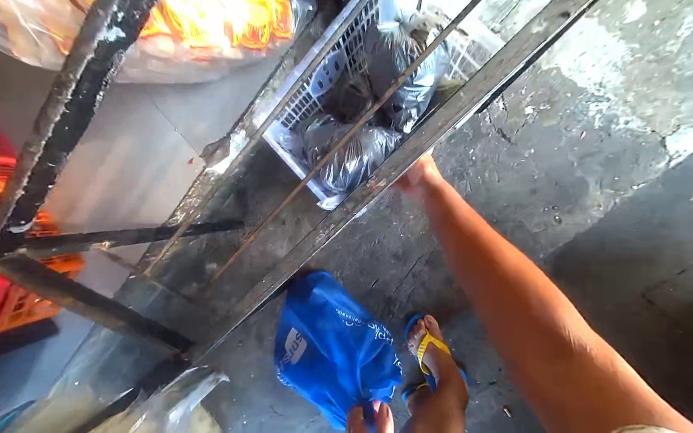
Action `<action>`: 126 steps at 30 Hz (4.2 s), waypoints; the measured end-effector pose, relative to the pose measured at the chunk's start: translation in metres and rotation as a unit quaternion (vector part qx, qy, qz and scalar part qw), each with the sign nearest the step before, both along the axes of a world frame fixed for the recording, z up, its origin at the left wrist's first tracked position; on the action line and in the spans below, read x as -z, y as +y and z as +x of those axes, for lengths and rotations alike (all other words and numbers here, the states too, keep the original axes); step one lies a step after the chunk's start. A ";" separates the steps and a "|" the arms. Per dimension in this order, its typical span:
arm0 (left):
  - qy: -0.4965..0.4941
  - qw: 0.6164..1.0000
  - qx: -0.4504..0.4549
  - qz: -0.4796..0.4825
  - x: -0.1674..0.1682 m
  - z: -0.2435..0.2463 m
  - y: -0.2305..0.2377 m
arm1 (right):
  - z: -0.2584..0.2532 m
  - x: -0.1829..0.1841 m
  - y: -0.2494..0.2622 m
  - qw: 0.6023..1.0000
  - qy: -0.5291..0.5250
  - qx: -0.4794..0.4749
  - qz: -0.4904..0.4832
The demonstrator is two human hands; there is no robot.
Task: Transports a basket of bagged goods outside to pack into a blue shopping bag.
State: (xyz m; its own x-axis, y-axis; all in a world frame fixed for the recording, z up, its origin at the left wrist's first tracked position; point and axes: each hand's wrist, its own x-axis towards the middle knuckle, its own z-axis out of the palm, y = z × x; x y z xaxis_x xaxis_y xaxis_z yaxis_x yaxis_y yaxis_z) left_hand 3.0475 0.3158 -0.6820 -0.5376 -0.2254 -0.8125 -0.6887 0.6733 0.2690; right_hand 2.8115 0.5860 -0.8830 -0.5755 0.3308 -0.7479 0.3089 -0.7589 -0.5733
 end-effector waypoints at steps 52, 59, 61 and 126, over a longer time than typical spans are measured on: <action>0.265 0.715 -0.526 0.376 -0.042 0.006 -0.134 | 0.275 -0.214 -0.046 0.938 0.310 -0.091 0.127; 0.240 0.680 -0.572 0.390 0.060 -0.036 -0.105 | 0.318 -0.149 0.017 0.968 0.229 -0.020 0.100; 0.238 0.663 -0.592 0.392 0.086 -0.046 -0.103 | 0.334 -0.115 0.041 0.969 0.228 -0.004 0.098; 0.245 0.943 0.195 -0.113 0.147 -0.038 0.011 | 0.260 -0.001 -0.133 0.876 -0.007 -0.319 0.362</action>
State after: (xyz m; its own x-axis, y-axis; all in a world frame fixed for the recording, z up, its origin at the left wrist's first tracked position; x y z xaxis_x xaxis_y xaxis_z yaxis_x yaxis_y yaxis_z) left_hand 3.0095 0.3267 -0.8294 -0.9137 -0.0710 -0.4001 -0.2075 0.9280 0.3093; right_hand 3.0716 0.4534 -0.8823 -0.8080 0.3357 -0.4841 0.5493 0.1323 -0.8251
